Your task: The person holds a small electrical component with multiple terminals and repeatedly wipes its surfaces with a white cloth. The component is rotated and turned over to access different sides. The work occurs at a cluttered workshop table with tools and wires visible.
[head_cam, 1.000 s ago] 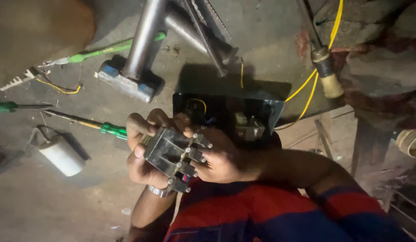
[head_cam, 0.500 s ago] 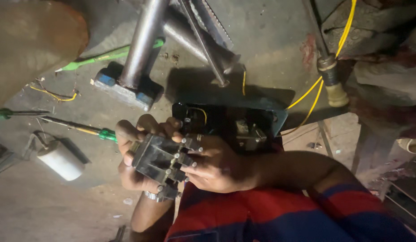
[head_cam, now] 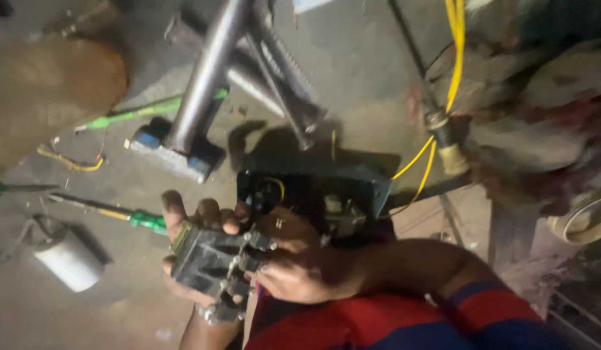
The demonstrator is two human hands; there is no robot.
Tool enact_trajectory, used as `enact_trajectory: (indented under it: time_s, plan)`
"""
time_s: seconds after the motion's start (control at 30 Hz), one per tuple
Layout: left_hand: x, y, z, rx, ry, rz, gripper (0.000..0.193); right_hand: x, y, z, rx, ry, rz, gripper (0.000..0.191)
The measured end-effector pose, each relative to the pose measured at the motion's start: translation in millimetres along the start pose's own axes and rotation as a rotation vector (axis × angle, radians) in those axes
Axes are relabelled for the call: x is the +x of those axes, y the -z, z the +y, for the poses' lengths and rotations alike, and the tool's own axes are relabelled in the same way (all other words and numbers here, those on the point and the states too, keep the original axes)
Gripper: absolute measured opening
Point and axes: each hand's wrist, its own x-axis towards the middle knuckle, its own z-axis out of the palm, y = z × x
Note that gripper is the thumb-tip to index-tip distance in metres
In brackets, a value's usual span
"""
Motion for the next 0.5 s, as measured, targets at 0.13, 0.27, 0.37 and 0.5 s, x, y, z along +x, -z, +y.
enact_trajectory:
  time_s: [0.13, 0.27, 0.37, 0.5]
  plan:
    - [-2, -5, -2, 0.037, 0.024, -0.083, 0.041, 13, 6, -5, 0.037, 0.019, 0.016, 0.034]
    - [0, -7, -2, 0.044, 0.002, -0.022, 0.048, 10, 10, -1, 0.052, 0.083, 0.022, 0.036]
    - [1, -12, -3, -0.018, 0.023, 0.060, 0.045, 7, 5, 2, 0.100, 0.115, 0.135, 0.038]
    - [5, -24, -8, 0.050, 0.084, 0.095, 0.036, 8, 2, -1, -0.019, 0.099, 0.163, 0.044]
